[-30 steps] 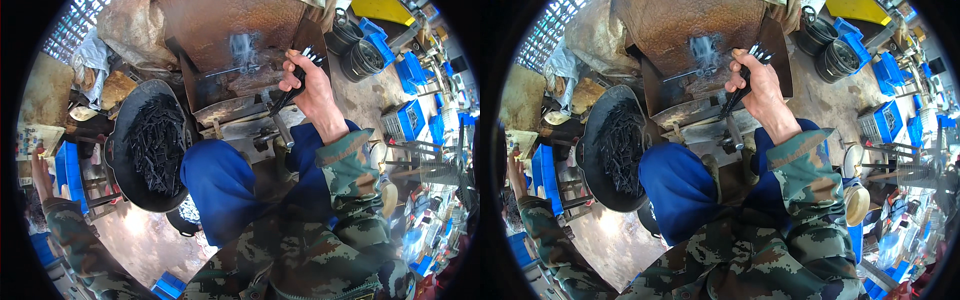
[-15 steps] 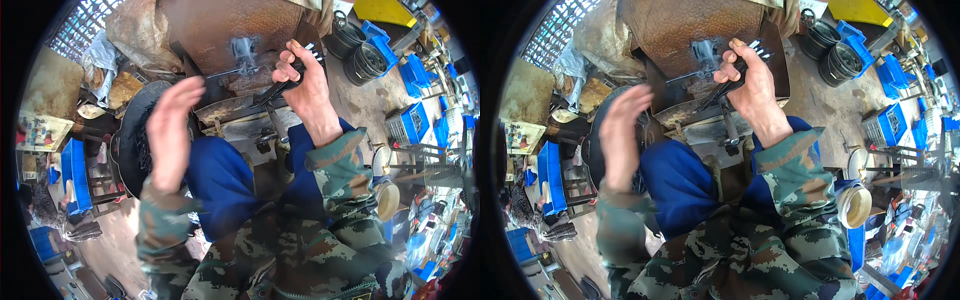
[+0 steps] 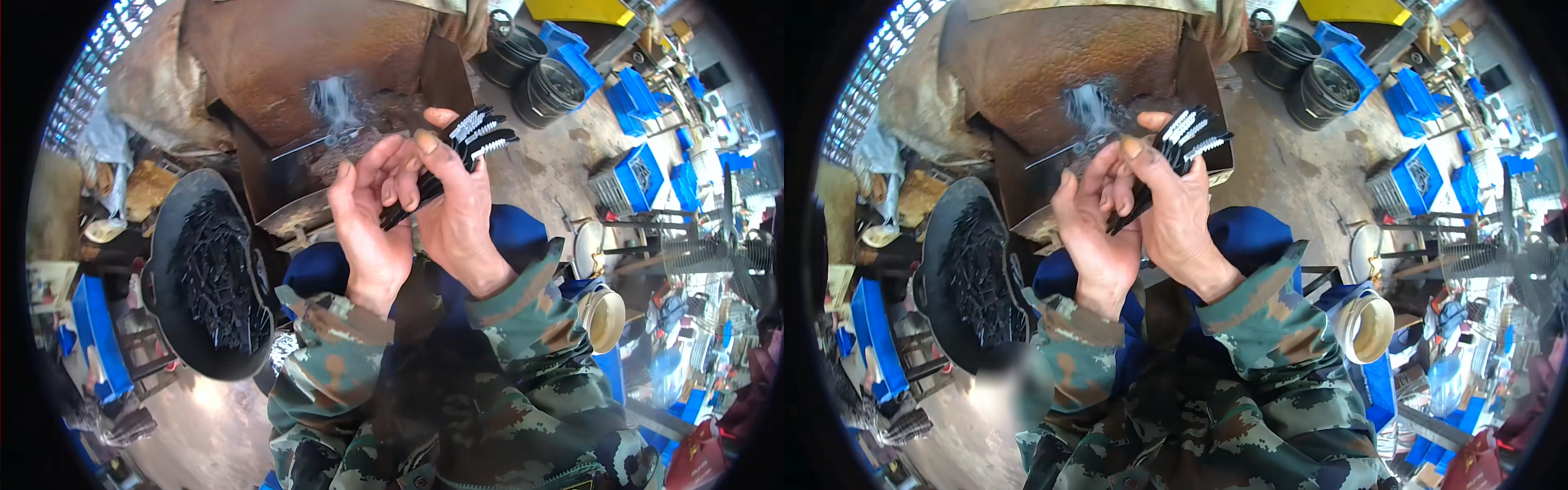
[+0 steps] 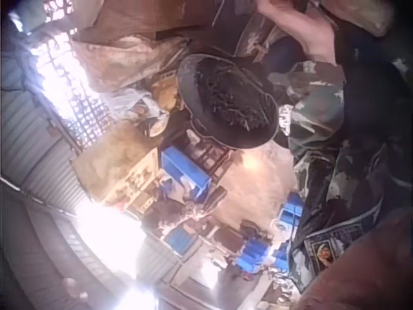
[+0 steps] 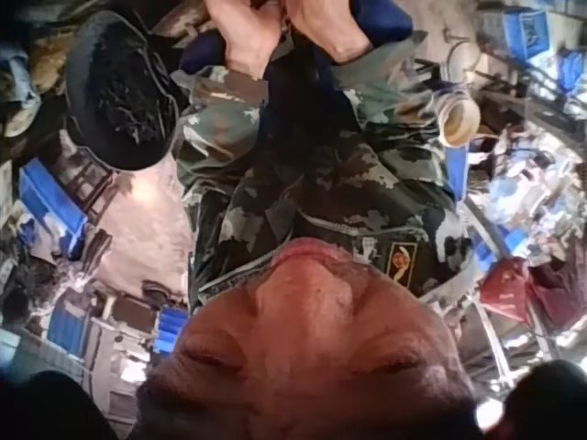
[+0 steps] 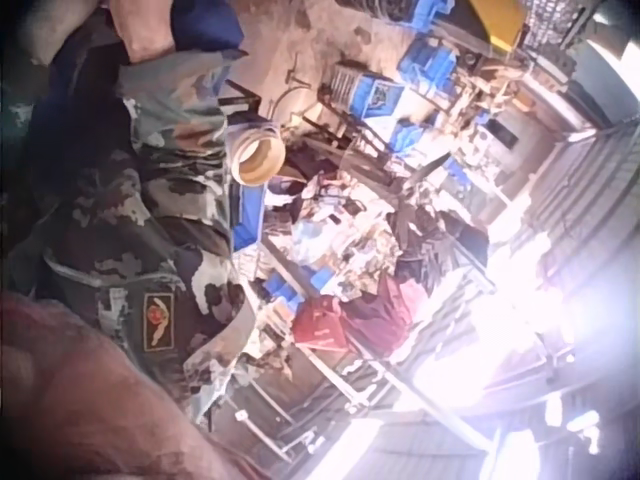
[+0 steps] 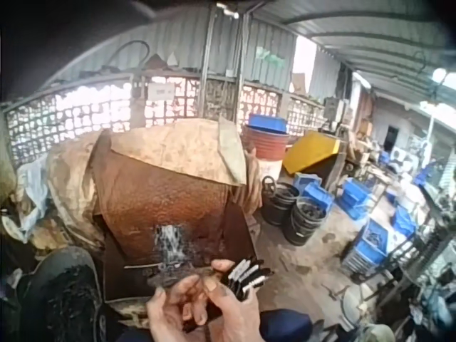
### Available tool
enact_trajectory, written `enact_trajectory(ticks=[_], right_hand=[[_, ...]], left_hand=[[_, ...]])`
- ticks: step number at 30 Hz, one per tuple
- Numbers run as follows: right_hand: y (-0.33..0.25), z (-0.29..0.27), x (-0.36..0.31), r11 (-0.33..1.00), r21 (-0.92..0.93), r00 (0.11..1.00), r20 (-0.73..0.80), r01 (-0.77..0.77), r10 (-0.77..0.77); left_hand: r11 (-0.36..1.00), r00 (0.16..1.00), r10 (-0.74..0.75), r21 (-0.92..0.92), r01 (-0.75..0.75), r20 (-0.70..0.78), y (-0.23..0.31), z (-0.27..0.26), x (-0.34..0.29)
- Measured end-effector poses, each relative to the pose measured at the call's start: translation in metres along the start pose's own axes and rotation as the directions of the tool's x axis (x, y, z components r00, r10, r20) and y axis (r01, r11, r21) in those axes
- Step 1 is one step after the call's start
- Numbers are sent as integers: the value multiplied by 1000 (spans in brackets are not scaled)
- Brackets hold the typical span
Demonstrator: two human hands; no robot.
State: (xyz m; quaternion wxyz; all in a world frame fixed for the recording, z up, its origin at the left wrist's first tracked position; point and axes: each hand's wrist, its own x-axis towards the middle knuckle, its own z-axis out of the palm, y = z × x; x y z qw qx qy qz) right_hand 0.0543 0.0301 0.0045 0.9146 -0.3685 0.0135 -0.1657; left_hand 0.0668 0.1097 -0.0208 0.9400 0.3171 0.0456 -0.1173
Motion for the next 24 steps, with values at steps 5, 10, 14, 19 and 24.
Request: enact_trajectory(ticks=[5, 10, 14, 19, 24], right_hand=[[-1, -12, 3, 999, -41, 1000, 30, -1, 2], [-19, -11, 2, 1000, -8, 999, 38, 0, 1], [-53, -10, -12, 951, -242, 981, -33, -194, 192], [-90, -8, -50, 662, -688, 876, 79, -297, 475], [-82, -23, -103, 718, -668, 864, 462, 193, 198]], left_hand=[[998, 996, 11, 57, -16, 93, -9, -7, 7], [1000, 973, -20, 14, 17, 231, -11, 3, 8], [960, 920, 175, 145, -238, 350, -17, 7, 13], [800, 783, 220, 352, -486, 582, 33, 28, -19], [686, 738, -3, 538, -489, 674, 48, 51, -91]])
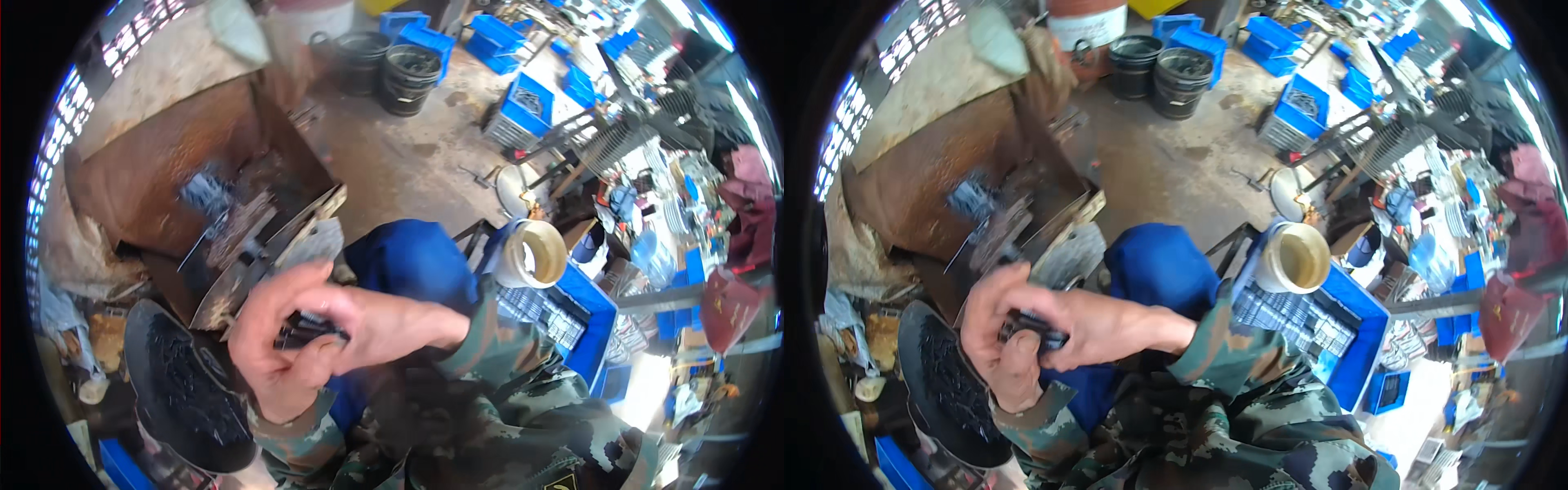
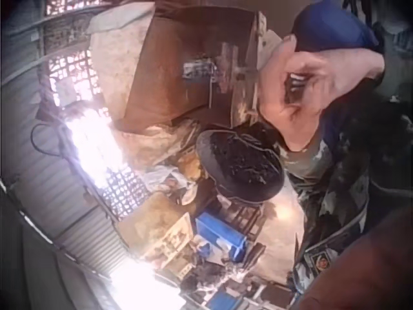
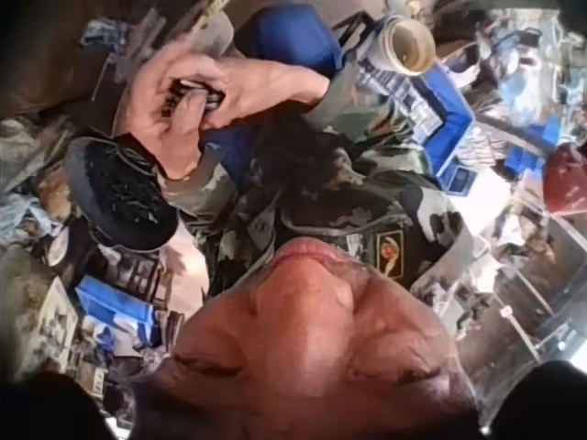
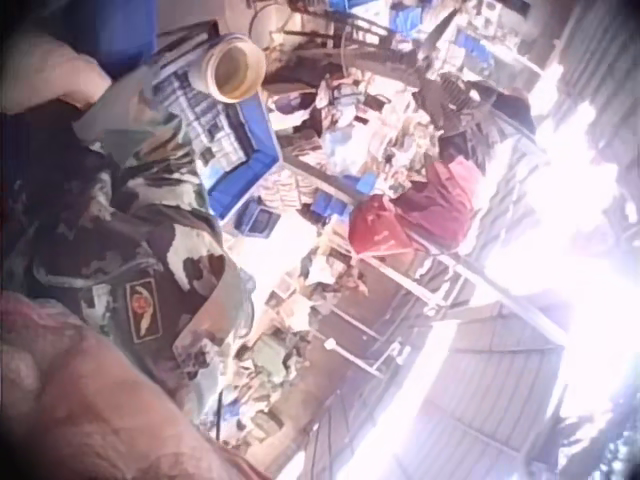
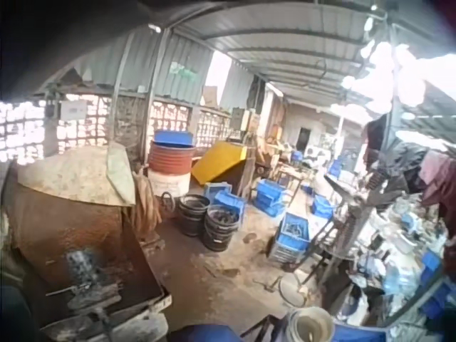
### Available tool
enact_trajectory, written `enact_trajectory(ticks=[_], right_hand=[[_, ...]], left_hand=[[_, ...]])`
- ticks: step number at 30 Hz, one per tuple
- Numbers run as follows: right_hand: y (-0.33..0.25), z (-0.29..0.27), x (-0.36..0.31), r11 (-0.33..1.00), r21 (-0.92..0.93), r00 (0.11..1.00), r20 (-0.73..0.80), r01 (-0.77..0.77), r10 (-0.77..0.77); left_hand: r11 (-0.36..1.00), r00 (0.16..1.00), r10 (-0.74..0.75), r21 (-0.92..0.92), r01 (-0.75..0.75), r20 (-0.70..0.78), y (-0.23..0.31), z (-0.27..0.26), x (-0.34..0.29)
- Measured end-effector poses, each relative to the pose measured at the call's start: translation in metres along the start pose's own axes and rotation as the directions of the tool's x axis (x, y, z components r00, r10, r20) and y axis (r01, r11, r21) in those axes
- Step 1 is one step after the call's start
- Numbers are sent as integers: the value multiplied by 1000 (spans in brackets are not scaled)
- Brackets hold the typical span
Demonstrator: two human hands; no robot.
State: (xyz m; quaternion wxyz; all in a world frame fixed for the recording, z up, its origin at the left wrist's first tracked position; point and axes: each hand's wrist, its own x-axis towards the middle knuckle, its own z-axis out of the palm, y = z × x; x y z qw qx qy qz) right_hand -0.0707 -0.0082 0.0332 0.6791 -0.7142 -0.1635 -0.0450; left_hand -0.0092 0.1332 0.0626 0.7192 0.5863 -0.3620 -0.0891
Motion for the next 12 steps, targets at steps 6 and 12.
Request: enact_trajectory(ticks=[6, 12], right_hand=[[-47, -15, -45, 974, -72, 975, 48, -215, 219], [-57, -43, -112, 930, 80, 933, 33, -360, 358]], left_hand=[[994, 996, 47, -95, -55, -82, 11, 45, -14], [815, 994, 85, -569, -109, -68, 18, 73, 21]])
